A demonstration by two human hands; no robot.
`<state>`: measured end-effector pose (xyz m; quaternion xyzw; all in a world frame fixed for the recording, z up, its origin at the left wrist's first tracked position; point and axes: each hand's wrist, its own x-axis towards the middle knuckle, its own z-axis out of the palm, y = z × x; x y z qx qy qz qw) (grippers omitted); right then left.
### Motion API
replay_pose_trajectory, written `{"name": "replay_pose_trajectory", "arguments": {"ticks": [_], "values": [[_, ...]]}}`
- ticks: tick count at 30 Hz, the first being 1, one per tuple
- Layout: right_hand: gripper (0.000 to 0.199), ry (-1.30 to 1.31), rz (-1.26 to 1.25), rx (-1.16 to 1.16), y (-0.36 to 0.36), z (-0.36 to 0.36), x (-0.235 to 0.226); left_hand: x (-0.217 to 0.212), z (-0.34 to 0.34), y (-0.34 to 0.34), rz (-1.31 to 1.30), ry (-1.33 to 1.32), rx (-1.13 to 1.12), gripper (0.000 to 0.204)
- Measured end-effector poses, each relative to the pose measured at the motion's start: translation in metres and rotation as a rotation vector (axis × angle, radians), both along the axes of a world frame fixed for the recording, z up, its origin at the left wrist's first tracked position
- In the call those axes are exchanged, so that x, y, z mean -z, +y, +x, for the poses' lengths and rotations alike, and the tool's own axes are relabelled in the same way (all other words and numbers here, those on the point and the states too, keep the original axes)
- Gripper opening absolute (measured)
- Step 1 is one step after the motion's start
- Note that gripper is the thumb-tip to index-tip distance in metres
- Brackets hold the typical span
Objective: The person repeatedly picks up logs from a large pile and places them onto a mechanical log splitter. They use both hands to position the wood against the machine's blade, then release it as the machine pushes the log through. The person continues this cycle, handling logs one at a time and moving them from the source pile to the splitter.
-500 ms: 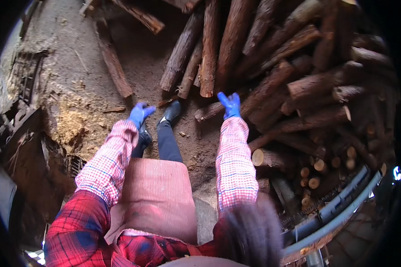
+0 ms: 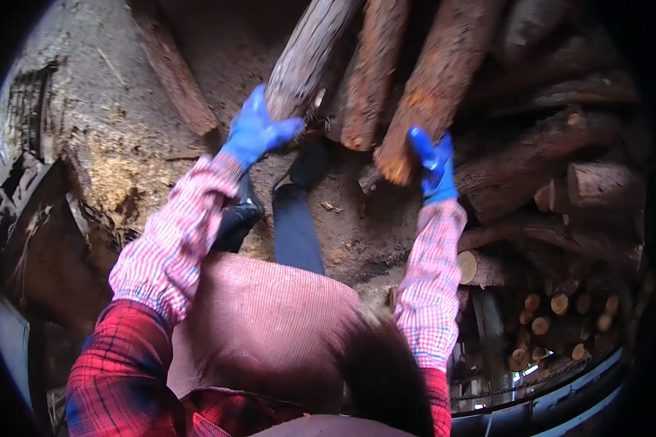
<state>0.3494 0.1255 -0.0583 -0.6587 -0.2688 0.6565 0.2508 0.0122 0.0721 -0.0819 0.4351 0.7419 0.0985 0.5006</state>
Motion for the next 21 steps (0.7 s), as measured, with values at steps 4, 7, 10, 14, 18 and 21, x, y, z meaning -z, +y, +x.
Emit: {"name": "replay_pose_trajectory", "arguments": {"ticks": [4,7,10,14,18,21], "values": [[0.067,0.088,-0.221,0.017,-0.024,-0.057,-0.085,-0.131,-0.036,-0.010,-0.390,-1.019,-0.379,0.078],[0.063,0.058,-0.062,0.115,-0.059,-0.108,-0.052,-0.190,-0.048,-0.002,-0.757,-1.294,-0.993,0.063],[0.067,0.461,-0.094,0.642,-0.041,-0.177,-0.053,-0.205,-0.041,0.013,-0.725,-1.073,-0.935,0.059],[0.066,0.402,-0.084,0.408,-0.035,-0.172,-0.064,-0.202,-0.041,-0.006,-0.650,-1.192,-0.931,0.057],[0.066,0.543,-0.024,0.383,-0.026,-0.168,-0.136,-0.245,-0.031,-0.017,-0.627,-1.367,-1.077,0.061],[0.069,0.743,-0.295,0.528,-0.056,-0.147,-0.218,-0.306,-0.058,-0.038,-0.789,-1.504,-1.093,0.058]]}}
